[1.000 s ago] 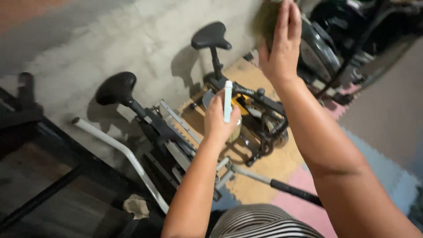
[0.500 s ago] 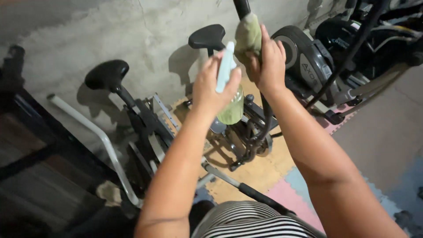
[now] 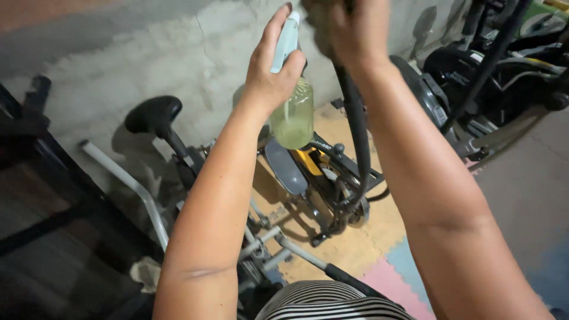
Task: Cleaning and wiping down various gym machines using a spray bottle and a cloth.
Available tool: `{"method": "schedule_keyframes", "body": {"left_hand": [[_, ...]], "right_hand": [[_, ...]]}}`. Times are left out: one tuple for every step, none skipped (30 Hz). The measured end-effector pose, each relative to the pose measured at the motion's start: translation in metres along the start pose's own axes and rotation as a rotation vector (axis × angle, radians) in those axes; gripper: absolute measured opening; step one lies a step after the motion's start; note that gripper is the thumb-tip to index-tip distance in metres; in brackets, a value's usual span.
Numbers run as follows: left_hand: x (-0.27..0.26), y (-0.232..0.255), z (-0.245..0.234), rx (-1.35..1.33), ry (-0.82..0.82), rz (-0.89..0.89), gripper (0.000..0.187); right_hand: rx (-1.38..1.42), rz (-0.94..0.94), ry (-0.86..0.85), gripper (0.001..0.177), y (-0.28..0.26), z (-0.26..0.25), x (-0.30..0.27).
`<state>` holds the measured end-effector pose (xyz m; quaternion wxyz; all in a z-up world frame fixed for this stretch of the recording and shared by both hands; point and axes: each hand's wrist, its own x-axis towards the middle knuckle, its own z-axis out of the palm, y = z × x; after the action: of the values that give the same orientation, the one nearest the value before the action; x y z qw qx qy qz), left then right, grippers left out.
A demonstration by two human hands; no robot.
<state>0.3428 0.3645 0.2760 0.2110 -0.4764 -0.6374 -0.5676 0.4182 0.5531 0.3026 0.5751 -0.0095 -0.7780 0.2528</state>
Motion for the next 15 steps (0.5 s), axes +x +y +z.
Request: {"method": "schedule_keyframes", "body": {"left_hand": [[0.006,-0.006,-0.002,-0.013,-0.027,0.065,0.057],[0.011,-0.012,-0.005,-0.026,-0.056,0.129,0.064],[0.016,-0.016,-0.007,-0.029,-0.060,0.142,0.064],[0.020,-0.020,-0.008,-0.031,-0.090,0.118,0.064],[0.024,-0.024,-0.010,-0.033,-0.118,0.095,0.063],[0.029,-0.025,-0.012,-0.037,-0.120,0.107,0.063],[0.030,-0.025,-0.012,-0.012,-0.174,0.109,0.062],[0.030,-0.025,-0.012,0.015,-0.228,0.112,0.062],[0.034,-0.021,-0.014,0.003,-0.237,0.123,0.062],[0.037,-0.017,-0.015,-0.012,-0.263,0.119,0.062],[0.041,-0.012,-0.017,-0.027,-0.286,0.117,0.062],[0.044,-0.011,-0.016,-0.039,-0.291,0.130,0.062],[0.046,-0.010,-0.015,-0.113,-0.303,0.068,0.065],[0.048,-0.009,-0.014,-0.186,-0.316,0.006,0.068],[0.050,-0.014,-0.011,-0.198,-0.321,0.018,0.068]], "right_hand": [[0.006,0.004,-0.046,0.021,-0.006,0.008,-0.001],[0.012,0.009,-0.092,0.026,-0.012,0.017,-0.003],[0.007,0.005,-0.079,0.026,-0.016,0.017,-0.014],[-0.063,-0.109,-0.016,0.036,-0.020,0.017,-0.025],[-0.135,-0.224,0.045,0.047,-0.023,0.018,-0.037],[-0.142,-0.229,0.055,0.047,-0.016,0.015,-0.051],[-0.179,-0.222,0.051,0.052,-0.010,0.009,-0.070],[-0.215,-0.214,0.047,0.057,-0.003,0.004,-0.089],[-0.230,-0.211,0.056,0.057,0.005,-0.008,-0.102],[-0.279,-0.223,-0.001,0.060,0.012,-0.020,-0.116],[-0.327,-0.236,-0.058,0.063,0.019,-0.033,-0.128],[-0.343,-0.236,-0.048,0.063,0.018,-0.042,-0.127],[-0.326,-0.170,-0.166,0.064,0.017,-0.051,-0.126],[-0.307,-0.104,-0.284,0.065,0.016,-0.061,-0.125],[-0.323,-0.104,-0.276,0.065,0.008,-0.068,-0.108]]}}
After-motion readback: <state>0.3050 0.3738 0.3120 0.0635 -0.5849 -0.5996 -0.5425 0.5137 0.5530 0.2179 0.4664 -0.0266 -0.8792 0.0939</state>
